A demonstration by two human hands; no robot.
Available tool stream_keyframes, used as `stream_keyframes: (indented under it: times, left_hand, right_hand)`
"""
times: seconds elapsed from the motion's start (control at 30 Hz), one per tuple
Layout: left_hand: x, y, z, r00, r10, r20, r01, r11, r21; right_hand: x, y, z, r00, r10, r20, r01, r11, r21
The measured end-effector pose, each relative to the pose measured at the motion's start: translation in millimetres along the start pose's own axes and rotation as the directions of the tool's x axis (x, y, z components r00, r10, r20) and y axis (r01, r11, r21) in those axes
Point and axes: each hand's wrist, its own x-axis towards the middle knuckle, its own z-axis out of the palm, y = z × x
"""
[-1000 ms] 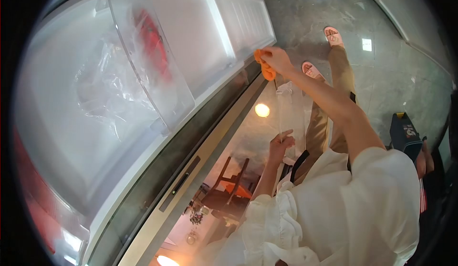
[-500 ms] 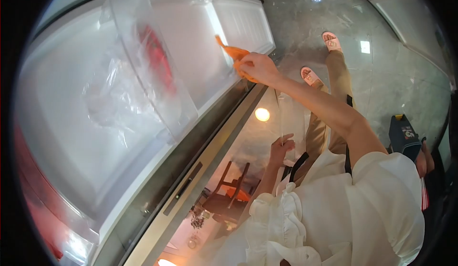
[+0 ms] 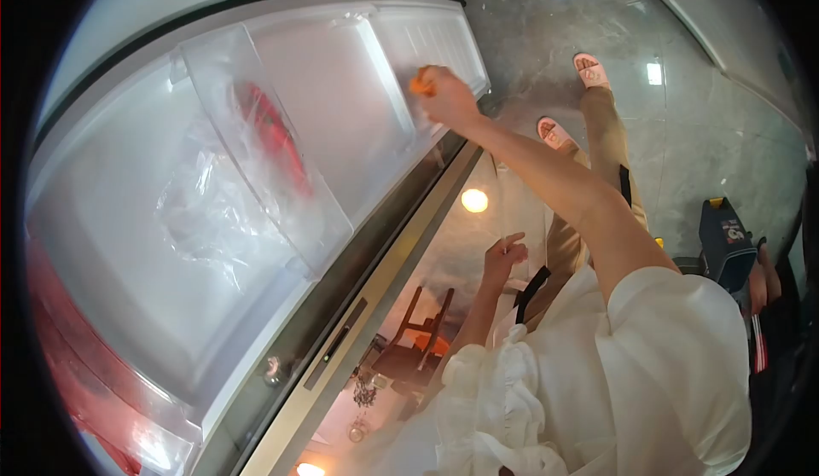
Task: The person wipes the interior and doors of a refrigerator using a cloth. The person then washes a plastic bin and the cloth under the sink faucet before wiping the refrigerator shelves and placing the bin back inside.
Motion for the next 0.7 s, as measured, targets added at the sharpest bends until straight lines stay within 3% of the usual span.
stream_keyframes:
  times: [0.03, 0.1, 0.17, 0.23, 0.27, 0.3, 0.33, 0.4, 0.47, 0.5, 0.53, 0.6, 0.63, 0.67, 0.7]
  left_hand:
    - [7, 3, 4, 1.0, 0.009, 0.007, -0.009, 1.0, -0.004]
    - [3, 1, 2, 1.0, 0.014, -0.014, -0.013, 1.0, 0.009]
    - [0, 7, 3, 1.0, -0.02, -0.015, 0.02, 1.0, -0.01]
    - [-3, 10, 4, 0.999, -0.048, -0.015, 0.047, 0.998, -0.029]
    - [-4, 8, 3, 0.999, -0.05, -0.021, 0.05, 0.999, -0.005]
    - [-1, 8, 3, 0.998, -0.053, -0.023, 0.054, 0.998, 0.021]
    - [4, 8, 4, 0.998, -0.056, -0.018, 0.056, 0.998, 0.025]
    - [4, 0, 0, 0.997, -0.071, -0.01, 0.071, 0.997, 0.027]
    - [7, -9, -4, 0.994, -0.109, -0.004, 0.109, 0.992, 0.06]
    - [12, -12, -4, 0.992, -0.124, 0.01, 0.123, 0.988, 0.09]
    - [13, -16, -4, 0.991, -0.133, 0.006, 0.132, 0.987, 0.089]
    - [15, -19, -3, 0.992, -0.127, -0.007, 0.127, 0.991, 0.051]
    - [16, -16, -2, 0.992, -0.125, -0.008, 0.125, 0.991, 0.053]
    - [16, -13, 1, 0.991, -0.127, -0.045, 0.13, 0.99, 0.063]
    - [16, -13, 0, 0.988, -0.13, -0.084, 0.136, 0.988, 0.071]
  right_hand:
    - [6, -3, -22, 0.985, 0.175, -0.008, -0.173, 0.979, 0.109]
    - [31, 51, -28, 0.965, 0.262, -0.014, -0.23, 0.87, 0.436]
    - [19, 64, -68, 0.977, 0.139, 0.164, -0.208, 0.406, 0.89]
    - [10, 106, -97, 0.937, 0.25, 0.245, -0.304, 0.236, 0.923]
    - [4, 125, -100, 0.938, 0.249, 0.24, -0.299, 0.236, 0.925]
    - [-4, 146, -101, 0.871, 0.332, 0.363, -0.461, 0.297, 0.836]
    - [-14, 135, -104, 0.776, 0.424, 0.467, -0.613, 0.335, 0.715]
    - [-35, 77, -92, 0.727, 0.412, 0.55, -0.673, 0.27, 0.688]
    - [-44, 38, -60, 0.77, 0.122, 0.626, -0.623, 0.351, 0.699]
    - [-55, -12, -46, 0.821, 0.208, 0.532, -0.557, 0.5, 0.663]
    - [-64, -45, -34, 0.873, 0.023, 0.486, -0.41, 0.573, 0.71]
    - [-66, -96, 1, 0.88, -0.148, 0.452, -0.165, 0.795, 0.583]
    - [-70, -117, 11, 0.876, -0.245, 0.416, 0.0, 0.862, 0.507]
    - [-73, -131, 15, 0.875, -0.248, 0.416, 0.003, 0.861, 0.508]
    - [-77, -143, 19, 0.892, -0.33, 0.308, 0.199, 0.9, 0.389]
